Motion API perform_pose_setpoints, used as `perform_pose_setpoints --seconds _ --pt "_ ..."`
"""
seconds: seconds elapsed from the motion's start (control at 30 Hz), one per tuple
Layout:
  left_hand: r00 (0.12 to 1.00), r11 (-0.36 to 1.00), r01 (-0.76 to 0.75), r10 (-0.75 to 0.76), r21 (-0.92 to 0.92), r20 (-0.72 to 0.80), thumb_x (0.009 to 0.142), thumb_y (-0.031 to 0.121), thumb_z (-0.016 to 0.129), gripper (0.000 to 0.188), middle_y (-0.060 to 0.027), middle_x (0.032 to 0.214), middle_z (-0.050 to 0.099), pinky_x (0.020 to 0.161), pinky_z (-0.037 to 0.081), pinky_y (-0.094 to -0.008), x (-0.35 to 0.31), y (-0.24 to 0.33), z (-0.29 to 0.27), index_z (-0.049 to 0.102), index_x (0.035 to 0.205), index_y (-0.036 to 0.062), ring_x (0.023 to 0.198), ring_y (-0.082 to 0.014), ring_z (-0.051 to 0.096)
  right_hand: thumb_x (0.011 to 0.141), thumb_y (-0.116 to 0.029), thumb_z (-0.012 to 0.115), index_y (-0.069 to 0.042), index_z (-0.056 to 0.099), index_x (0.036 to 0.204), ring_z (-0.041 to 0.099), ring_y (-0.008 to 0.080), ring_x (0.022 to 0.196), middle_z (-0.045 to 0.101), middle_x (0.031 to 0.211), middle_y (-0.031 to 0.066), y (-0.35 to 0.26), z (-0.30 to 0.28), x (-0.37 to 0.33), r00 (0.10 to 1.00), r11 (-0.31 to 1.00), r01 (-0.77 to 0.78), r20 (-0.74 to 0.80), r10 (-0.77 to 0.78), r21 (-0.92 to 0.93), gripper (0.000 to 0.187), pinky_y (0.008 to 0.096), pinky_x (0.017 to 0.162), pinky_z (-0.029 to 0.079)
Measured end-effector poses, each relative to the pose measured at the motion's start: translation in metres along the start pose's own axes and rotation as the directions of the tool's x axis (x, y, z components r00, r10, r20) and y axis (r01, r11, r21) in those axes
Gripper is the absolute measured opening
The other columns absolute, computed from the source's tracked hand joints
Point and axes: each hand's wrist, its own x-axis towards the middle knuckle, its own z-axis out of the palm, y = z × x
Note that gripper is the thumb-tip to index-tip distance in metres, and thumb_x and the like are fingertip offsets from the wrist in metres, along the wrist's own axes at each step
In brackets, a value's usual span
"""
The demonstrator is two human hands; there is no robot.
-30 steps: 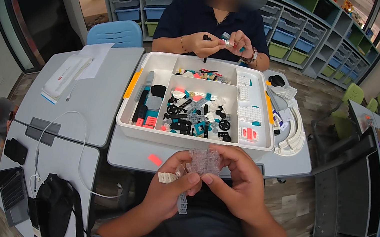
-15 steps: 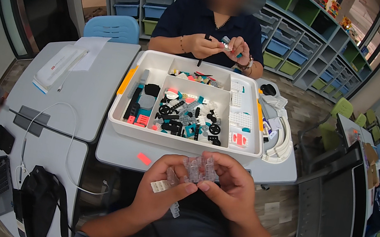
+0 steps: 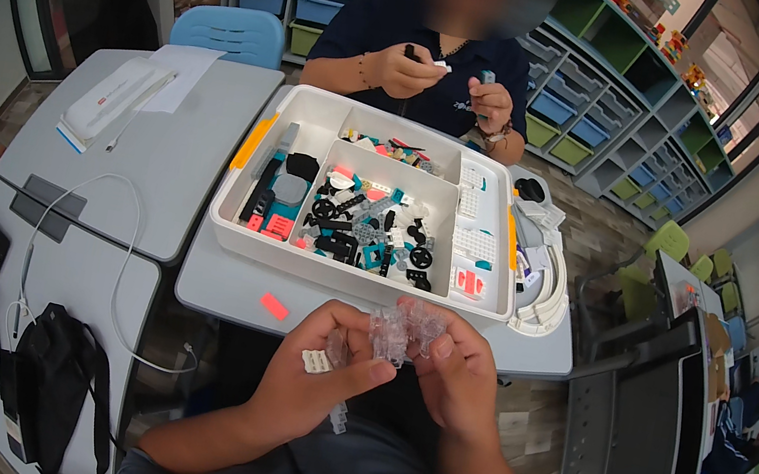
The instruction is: The person picks and connects small plastic building blocks from a compartmentalized tray, assembling them into small structures. They handle various colored pieces, including white, black, and teal parts, and occasionally place assembled sections back into the tray.
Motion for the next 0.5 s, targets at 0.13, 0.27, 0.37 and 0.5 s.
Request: perform_pose_setpoints --seconds 0.13,0.27,0.37,0.5 --pt "0.999 0.998 0.037 -0.038 -0.056 -0.010 0.091 0.001 0.072 0.028 0.0025 0.082 0.054 0.067 0.039 -0.0198 0.0004 0.0009 -0.0003 0.052 0.110 0.0043 0.075 -0.0031 0.049 0.103 -0.028 0.058 0.008 0.051 0.137 0.060 0.0161 0.104 0.065 0.118 0.0118 0.0012 0.0043 0.0021 0.999 0.997 -0.040 -0.016 0.041 0.061 0.050 0.0339 0.095 0.048" --pt "0.998 0.988 0.067 -0.069 -0.139 -0.010 0.091 0.002 0.073 0.027 0.0025 0.084 0.053 0.068 0.039 -0.0197 0.0006 0.0011 0.0007 0.052 0.109 0.0044 0.076 -0.0033 0.048 0.103 -0.032 0.055 0.008 0.052 0.135 0.060 0.0173 0.100 0.065 0.116 0.0113 0.0038 0.0040 0.0028 0.997 0.990 -0.071 -0.027 0.075 0.118 0.051 0.0345 0.091 0.048" --pt "0.996 0.985 0.084 -0.087 -0.153 -0.009 0.092 0.005 0.072 0.026 0.0014 0.085 0.054 0.067 0.039 -0.0207 0.0012 -0.0010 -0.0016 0.052 0.110 0.0045 0.074 -0.0049 0.049 0.104 -0.036 0.053 0.007 0.053 0.134 0.060 0.0184 0.098 0.065 0.114 0.0112 0.0023 0.0066 0.0047 0.994 0.977 -0.102 -0.028 0.109 0.187 0.052 0.0354 0.088 0.048" --pt "0.994 0.968 0.109 -0.113 -0.224 -0.006 0.094 0.009 0.070 0.023 -0.0006 0.084 0.054 0.064 0.040 -0.0226 0.0014 0.0002 -0.0017 0.053 0.108 0.0043 0.073 -0.0075 0.049 0.104 -0.039 0.051 0.005 0.055 0.132 0.060 0.0198 0.096 0.065 0.112 0.0110 0.0053 0.0060 0.0075 0.980 0.909 -0.174 -0.020 0.196 0.378 0.052 0.0355 0.086 0.047"
